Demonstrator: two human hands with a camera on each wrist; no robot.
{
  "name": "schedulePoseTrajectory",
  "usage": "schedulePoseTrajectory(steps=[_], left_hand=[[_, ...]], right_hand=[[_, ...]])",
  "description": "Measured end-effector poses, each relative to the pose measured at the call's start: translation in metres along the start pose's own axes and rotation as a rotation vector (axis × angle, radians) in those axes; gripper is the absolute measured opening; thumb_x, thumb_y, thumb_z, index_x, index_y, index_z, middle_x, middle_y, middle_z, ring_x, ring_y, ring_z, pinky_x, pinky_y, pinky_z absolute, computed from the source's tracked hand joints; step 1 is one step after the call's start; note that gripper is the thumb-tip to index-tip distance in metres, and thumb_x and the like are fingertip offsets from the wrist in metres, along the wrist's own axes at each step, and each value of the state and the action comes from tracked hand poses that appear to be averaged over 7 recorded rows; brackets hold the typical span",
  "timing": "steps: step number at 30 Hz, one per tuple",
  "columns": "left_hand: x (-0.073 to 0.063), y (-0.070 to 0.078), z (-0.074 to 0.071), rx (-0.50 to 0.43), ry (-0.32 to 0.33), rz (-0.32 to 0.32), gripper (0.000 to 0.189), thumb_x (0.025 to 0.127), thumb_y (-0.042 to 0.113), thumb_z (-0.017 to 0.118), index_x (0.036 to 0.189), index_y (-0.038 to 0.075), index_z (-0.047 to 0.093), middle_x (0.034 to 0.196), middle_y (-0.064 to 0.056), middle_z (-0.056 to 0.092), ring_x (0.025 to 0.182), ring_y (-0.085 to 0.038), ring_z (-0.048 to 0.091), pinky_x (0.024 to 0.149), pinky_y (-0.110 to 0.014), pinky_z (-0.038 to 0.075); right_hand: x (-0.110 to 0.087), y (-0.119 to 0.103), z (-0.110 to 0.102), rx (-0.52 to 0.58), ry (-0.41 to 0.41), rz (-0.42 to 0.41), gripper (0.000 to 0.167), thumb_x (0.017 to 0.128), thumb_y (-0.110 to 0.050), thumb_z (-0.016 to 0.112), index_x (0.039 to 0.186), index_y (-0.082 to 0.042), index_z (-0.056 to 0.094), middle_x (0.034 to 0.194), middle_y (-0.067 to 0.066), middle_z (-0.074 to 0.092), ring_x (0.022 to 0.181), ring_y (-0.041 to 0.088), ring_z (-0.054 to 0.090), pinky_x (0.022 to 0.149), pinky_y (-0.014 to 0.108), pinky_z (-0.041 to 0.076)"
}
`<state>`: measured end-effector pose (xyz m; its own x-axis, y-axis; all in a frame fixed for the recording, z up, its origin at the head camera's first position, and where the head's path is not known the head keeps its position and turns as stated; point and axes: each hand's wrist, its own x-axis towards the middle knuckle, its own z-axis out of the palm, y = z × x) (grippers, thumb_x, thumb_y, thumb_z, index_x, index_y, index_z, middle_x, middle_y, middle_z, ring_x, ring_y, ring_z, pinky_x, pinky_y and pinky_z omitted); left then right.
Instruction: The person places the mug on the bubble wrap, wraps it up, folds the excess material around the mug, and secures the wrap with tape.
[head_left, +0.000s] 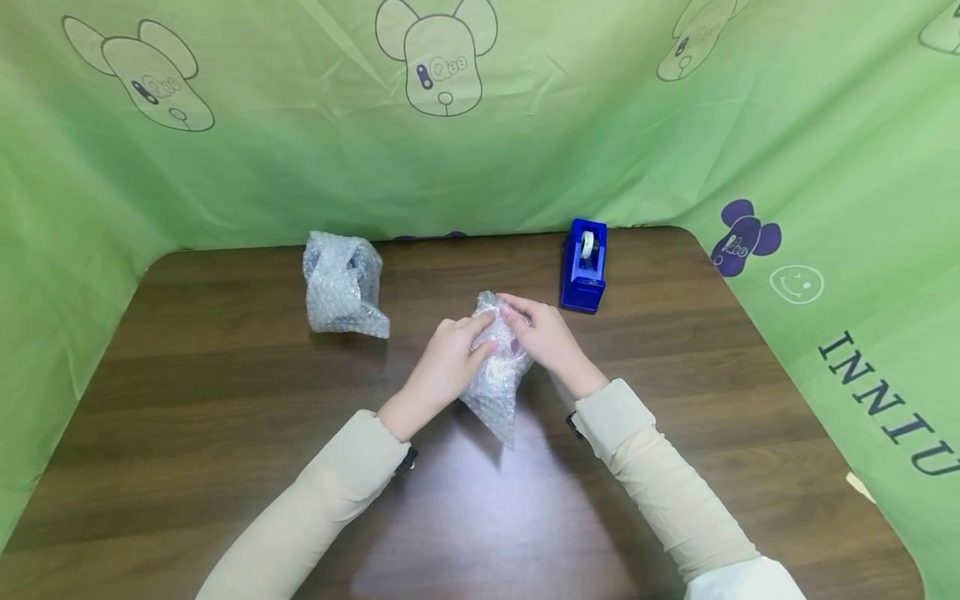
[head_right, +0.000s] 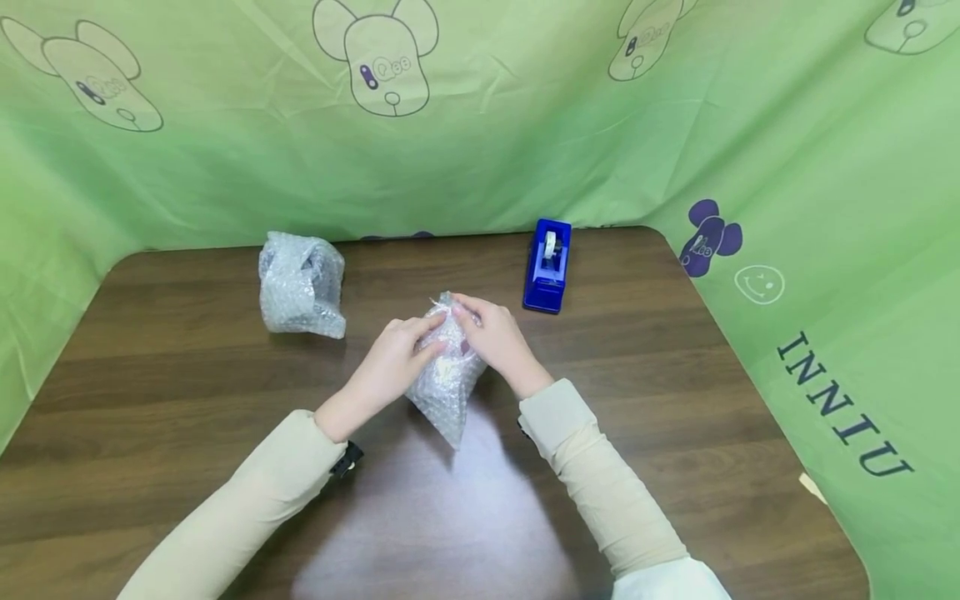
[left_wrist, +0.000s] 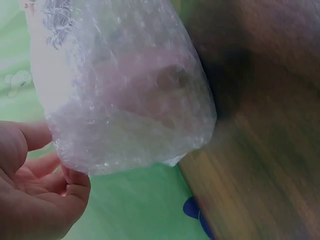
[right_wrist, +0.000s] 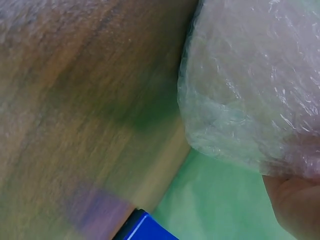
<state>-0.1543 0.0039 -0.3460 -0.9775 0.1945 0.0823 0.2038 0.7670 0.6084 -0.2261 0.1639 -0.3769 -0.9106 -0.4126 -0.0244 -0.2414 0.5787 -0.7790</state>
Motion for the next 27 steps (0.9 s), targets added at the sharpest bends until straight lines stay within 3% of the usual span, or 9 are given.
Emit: schedulePoseTrajectory(steps=[5, 8, 10, 12, 19, 23, 24, 27], left_hand=[[-0.003, -0.001, -0.001, -0.047, -0.021, 0.01, 0.042, 0.093, 0.013, 0.06, 0.132, -0.003, 0.053, 0.13, -0.019, 0.06, 0.111, -0.037, 0.055, 0.1, -0.044, 0.043], [-0.003, -0.004, -0.003, -0.112, -0.061, -0.011, 0.044, 0.093, 0.012, 0.059, 0.135, -0.002, 0.05, 0.135, -0.019, 0.056, 0.118, -0.038, 0.052, 0.104, -0.045, 0.041], [-0.003, -0.006, -0.005, -0.161, -0.088, -0.032, 0.046, 0.093, 0.011, 0.059, 0.137, 0.001, 0.049, 0.139, -0.017, 0.053, 0.122, -0.037, 0.05, 0.106, -0.046, 0.04], [-0.003, -0.008, -0.007, -0.211, -0.114, -0.053, 0.048, 0.093, 0.011, 0.059, 0.139, 0.003, 0.047, 0.142, -0.016, 0.05, 0.127, -0.036, 0.047, 0.109, -0.046, 0.038], [-0.006, -0.012, -0.012, -0.281, -0.168, -0.053, 0.054, 0.091, 0.005, 0.059, 0.142, 0.005, 0.043, 0.147, -0.015, 0.044, 0.135, -0.036, 0.04, 0.113, -0.048, 0.033], [-0.007, -0.014, -0.011, -0.283, -0.177, -0.042, 0.055, 0.091, 0.003, 0.059, 0.143, 0.005, 0.042, 0.148, -0.014, 0.043, 0.135, -0.035, 0.039, 0.113, -0.047, 0.032], [-0.008, -0.014, -0.011, -0.282, -0.175, -0.039, 0.055, 0.091, 0.003, 0.059, 0.143, 0.004, 0.042, 0.148, -0.015, 0.043, 0.135, -0.036, 0.04, 0.113, -0.048, 0.033], [-0.009, -0.013, -0.01, -0.275, -0.159, -0.037, 0.053, 0.09, 0.003, 0.059, 0.141, 0.002, 0.044, 0.146, -0.015, 0.045, 0.133, -0.036, 0.041, 0.112, -0.048, 0.033]], right_hand=[[0.0, 0.0, 0.001, 0.043, 0.012, 0.023, 0.04, 0.099, -0.029, 0.05, 0.135, -0.012, 0.054, 0.083, 0.02, 0.07, 0.048, 0.009, 0.055, 0.065, 0.029, 0.049], [-0.001, -0.002, 0.001, 0.097, 0.03, 0.055, 0.039, 0.098, -0.029, 0.052, 0.133, -0.014, 0.056, 0.078, 0.017, 0.069, 0.047, 0.009, 0.054, 0.058, 0.028, 0.048], [-0.001, -0.004, 0.002, 0.116, 0.041, 0.076, 0.039, 0.098, -0.03, 0.052, 0.133, -0.014, 0.057, 0.065, 0.015, 0.064, 0.047, 0.008, 0.053, 0.054, 0.027, 0.046], [-0.001, -0.006, 0.002, 0.113, 0.052, 0.081, 0.039, 0.098, -0.029, 0.051, 0.133, -0.012, 0.057, 0.066, 0.013, 0.064, 0.047, 0.008, 0.052, 0.053, 0.027, 0.045], [-0.001, -0.012, 0.001, -0.038, 0.054, 0.061, 0.041, 0.099, -0.03, 0.047, 0.134, -0.01, 0.056, 0.065, 0.012, 0.059, 0.046, 0.01, 0.045, 0.052, 0.028, 0.04], [0.0, -0.012, -0.001, -0.089, 0.037, 0.052, 0.042, 0.099, -0.031, 0.047, 0.134, -0.01, 0.055, 0.079, 0.016, 0.065, 0.051, 0.013, 0.047, 0.059, 0.03, 0.042], [0.0, -0.013, -0.001, -0.117, 0.031, 0.051, 0.043, 0.099, -0.031, 0.046, 0.135, -0.009, 0.054, 0.076, 0.016, 0.064, 0.051, 0.014, 0.046, 0.059, 0.03, 0.043], [0.0, -0.015, 0.001, -0.233, 0.031, 0.06, 0.047, 0.099, -0.033, 0.043, 0.137, -0.007, 0.052, 0.091, 0.02, 0.069, 0.065, 0.023, 0.061, 0.068, 0.039, 0.051]])
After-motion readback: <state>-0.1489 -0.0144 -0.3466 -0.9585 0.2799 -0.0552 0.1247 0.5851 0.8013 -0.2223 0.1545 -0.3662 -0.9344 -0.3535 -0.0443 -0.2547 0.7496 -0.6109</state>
